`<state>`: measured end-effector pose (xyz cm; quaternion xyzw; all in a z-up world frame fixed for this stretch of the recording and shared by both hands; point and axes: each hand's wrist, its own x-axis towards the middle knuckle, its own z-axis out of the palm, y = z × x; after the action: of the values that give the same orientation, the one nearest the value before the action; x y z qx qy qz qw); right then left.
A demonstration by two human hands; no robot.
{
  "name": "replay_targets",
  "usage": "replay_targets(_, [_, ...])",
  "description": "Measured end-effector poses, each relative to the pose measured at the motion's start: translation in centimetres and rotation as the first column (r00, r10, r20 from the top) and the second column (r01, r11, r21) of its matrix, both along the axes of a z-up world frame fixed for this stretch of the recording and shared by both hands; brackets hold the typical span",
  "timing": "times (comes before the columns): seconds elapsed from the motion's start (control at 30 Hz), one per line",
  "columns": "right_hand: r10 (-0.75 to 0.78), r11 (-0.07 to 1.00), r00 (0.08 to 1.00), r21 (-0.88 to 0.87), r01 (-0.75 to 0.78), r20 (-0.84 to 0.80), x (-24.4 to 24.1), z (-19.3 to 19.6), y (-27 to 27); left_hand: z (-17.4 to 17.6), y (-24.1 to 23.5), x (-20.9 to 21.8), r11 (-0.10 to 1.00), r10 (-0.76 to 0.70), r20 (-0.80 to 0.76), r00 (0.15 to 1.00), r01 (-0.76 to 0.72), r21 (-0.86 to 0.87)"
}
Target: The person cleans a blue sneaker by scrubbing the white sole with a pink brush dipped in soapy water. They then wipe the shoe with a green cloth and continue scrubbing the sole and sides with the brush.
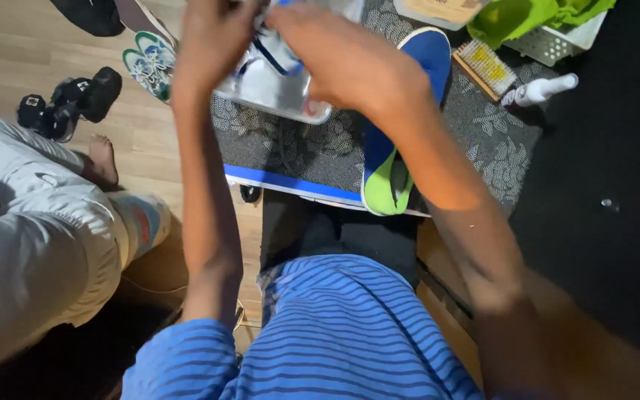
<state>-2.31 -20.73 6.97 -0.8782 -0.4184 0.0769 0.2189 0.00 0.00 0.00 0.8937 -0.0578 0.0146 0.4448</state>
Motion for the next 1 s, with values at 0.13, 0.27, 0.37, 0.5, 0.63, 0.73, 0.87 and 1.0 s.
replay_targets(0.13, [-0.132, 0.991, 0.990, -0.034, 0.130, -0.055, -0.6, -1.1, -0.2, 2.4, 0.4, -5.0, 0.993, -0.078, 0.396, 0.915, 0.037, 0.109])
replay_targets(0.27, [-0.174, 0.965, 0.982, 0.187, 0.186, -0.076, -0.4, -2.1, -0.9, 1.8, 1.6, -9.4, 0.947, 0.297, 0.264, 0.918, -0.319, 0.043])
replay_targets(0.37, [-0.273, 0.962, 0.919, 0.078, 0.261, 0.284, 0.9, -6.2, -0.6, 0.7, 2.1, -11.2, 0.918, 0.394, -0.014, 0.919, -0.392, 0.057])
replay_targets(0.5, [-0.246, 0.745, 0.782, -0.404, 0.531, 0.573, 2.6, -12.6, 1.0, 0.1, 2.0, -11.5, 0.902, 0.416, 0.039, 0.909, -0.418, 0.110])
replay_targets(0.63, [-0.300, 0.611, 0.820, -0.562, 0.558, 0.488, 3.8, -14.9, 3.2, -1.6, 1.1, -10.3, 0.918, 0.395, 0.162, 0.904, -0.383, -0.102])
replay_targets(0.73, [-0.295, 0.616, 0.834, -0.574, 0.539, 0.466, 3.8, -16.5, 3.8, -5.8, 0.9, -9.2, 0.790, 0.562, 0.037, 0.826, -0.524, -0.318])
replay_targets(0.87, [-0.384, 0.781, 0.678, -0.172, 0.600, 0.627, 3.2, -17.8, 3.7, -9.1, 0.3, -9.3, 0.712, 0.634, 0.062, 0.771, -0.550, -0.436])
replay_targets(1.0, [-0.388, 0.637, 0.801, -0.495, 0.591, 0.456, 4.1, -19.6, 4.8, -10.8, 0.8, -9.2, 0.820, 0.566, 0.282, 0.774, -0.497, -0.283])
